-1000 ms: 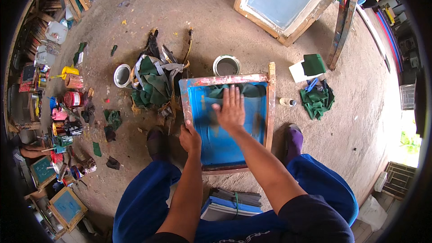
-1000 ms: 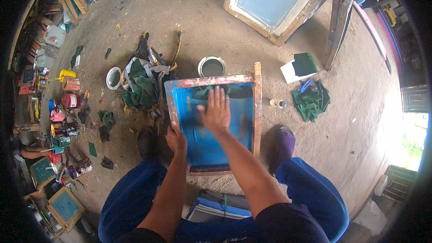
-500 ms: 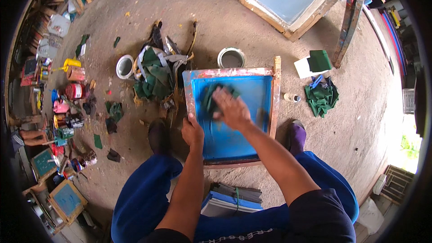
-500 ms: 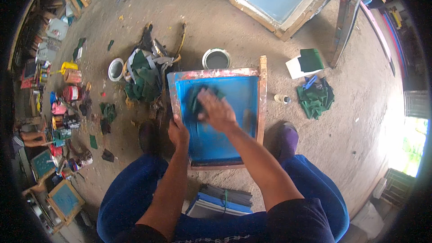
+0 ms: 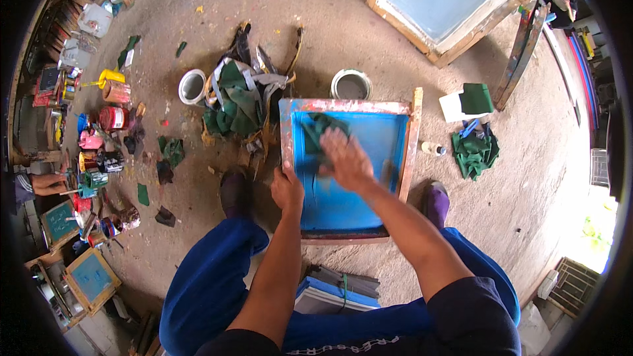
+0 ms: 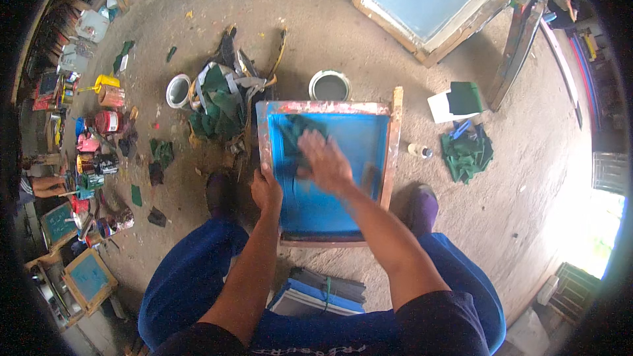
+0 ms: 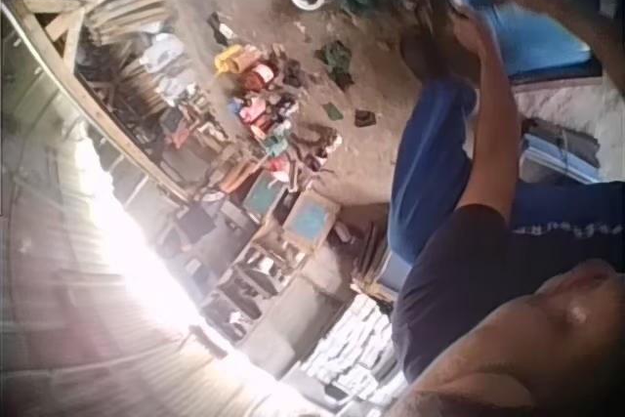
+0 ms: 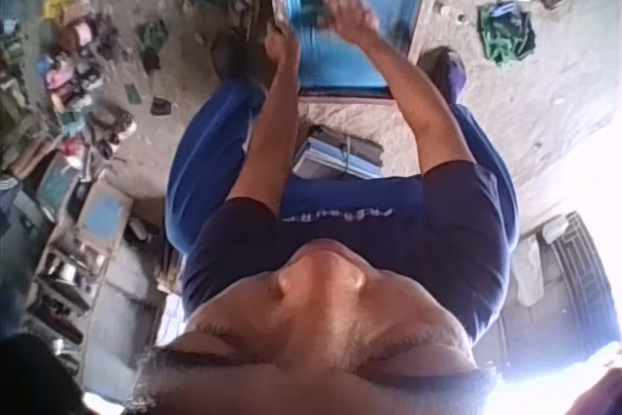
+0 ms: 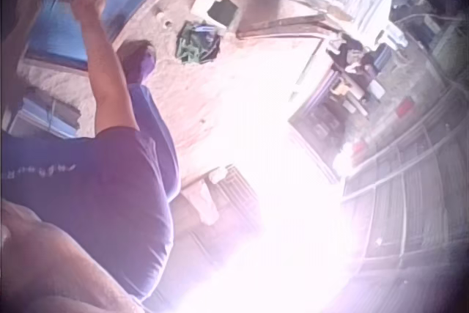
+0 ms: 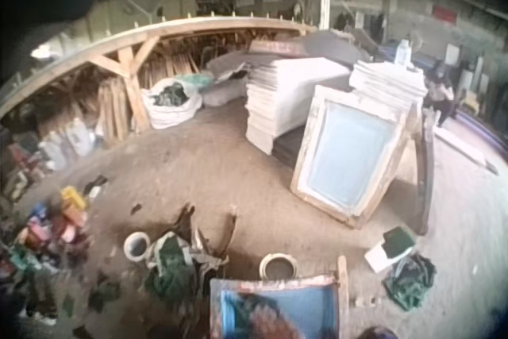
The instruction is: The person cuts a green fabric piece with scissors, then applies adhesive from a small bottle onto the fabric. They press the fabric onto a blue screen frame and rub it with their hand to adhere it.
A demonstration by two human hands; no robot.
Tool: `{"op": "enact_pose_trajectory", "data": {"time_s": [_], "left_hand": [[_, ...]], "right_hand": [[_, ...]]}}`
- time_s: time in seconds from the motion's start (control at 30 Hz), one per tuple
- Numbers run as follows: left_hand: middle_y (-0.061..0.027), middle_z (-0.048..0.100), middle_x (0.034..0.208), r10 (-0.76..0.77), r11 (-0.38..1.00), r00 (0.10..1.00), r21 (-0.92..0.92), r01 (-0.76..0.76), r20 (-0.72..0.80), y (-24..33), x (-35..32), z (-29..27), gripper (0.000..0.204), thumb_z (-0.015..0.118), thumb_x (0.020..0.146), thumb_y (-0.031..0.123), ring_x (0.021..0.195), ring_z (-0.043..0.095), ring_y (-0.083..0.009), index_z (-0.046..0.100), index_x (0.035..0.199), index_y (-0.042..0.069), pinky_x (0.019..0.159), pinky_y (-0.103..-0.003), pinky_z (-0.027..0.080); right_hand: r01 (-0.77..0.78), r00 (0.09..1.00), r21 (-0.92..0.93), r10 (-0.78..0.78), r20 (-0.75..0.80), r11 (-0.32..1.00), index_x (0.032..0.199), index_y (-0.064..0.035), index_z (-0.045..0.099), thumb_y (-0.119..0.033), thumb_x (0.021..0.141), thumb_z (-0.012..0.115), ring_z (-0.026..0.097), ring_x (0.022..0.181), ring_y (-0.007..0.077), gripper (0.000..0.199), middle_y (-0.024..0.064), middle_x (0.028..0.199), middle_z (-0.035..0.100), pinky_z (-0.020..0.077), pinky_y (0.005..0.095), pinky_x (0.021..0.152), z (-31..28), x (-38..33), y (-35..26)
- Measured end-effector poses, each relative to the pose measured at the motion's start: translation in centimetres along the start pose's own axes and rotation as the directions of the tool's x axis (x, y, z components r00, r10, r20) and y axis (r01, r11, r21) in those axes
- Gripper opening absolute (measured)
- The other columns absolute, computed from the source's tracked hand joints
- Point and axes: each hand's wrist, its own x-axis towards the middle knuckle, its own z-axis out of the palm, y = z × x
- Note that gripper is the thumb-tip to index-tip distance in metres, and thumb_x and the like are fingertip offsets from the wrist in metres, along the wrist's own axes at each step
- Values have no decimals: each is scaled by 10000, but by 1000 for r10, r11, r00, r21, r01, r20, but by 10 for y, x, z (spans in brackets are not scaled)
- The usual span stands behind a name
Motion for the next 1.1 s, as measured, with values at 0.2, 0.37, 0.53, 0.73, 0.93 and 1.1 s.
{"op": "enact_pose_trajectory", "data": {"time_s": [0.2, 0.37, 0.53, 0.73, 0.93, 1.1], "left_hand": [[-303, 726, 971, 46, 997, 996, 65, -41, -76, -9, -1, 7, 671, 353, 1066, 604, 930, 679, -530, 679, 1144, 22, 825, -622, 515], [-254, 673, 1134, 339, 941, 886, 126, -314, -316, -13, 4, 3, 508, 510, 1047, 522, 1064, 618, -478, 639, 1215, 61, 911, -582, 474], [-217, 558, 1335, 629, 775, 686, 226, -590, -367, 60, -9, 2, 438, 655, 995, 422, 1286, 477, -445, 608, 1254, 72, 1075, -596, 343], [-203, 546, 1356, 748, 621, 588, 11, -784, -307, 196, -59, 55, 400, 737, 918, 372, 1333, 437, -449, 637, 1221, 131, 1100, -596, 320], [-160, 517, 1369, 819, 538, 545, -87, -838, -181, 262, -110, 98, 371, 784, 871, 293, 1347, 420, -455, 622, 1182, 170, 1100, -607, 322], [-154, 510, 1387, 833, 524, 536, -113, -844, -137, 270, -127, 115, 359, 790, 872, 303, 1355, 408, -436, 662, 1172, 154, 1117, -602, 309]], "right_hand": [[115, 940, 128, -149, 307, 985, 1565, -167, 443, -605, 1009, 513, 339, 1525, 310, 711, 89, 1669, 356, 247, 533, 1257, 18, -123, -53], [146, 961, 352, -48, -271, 924, 1282, -153, 685, -339, 953, 723, 604, 1230, 303, 380, 113, 1447, 552, 522, 501, 992, -21, -108, -24], [-206, 763, 315, 354, -541, 926, 971, -109, 719, -128, 850, 766, 649, 824, 301, 131, 85, 955, 682, 524, 432, 692, -84, -67, 88], [-540, 554, 106, 447, -702, 835, 925, -119, 708, -200, 844, 786, 619, 867, 282, 138, 48, 900, 643, 502, 413, 731, -123, -69, 228], [-715, 554, -45, 526, -645, 697, 1088, -154, 717, -267, 746, 845, 586, 1077, 270, 382, 27, 1132, 627, 488, 436, 880, -138, -100, 297], [-636, 619, -98, 430, -658, 765, 996, -131, 728, -232, 752, 836, 601, 1087, 289, 285, 53, 1197, 628, 529, 407, 868, -123, -120, 328]]}}
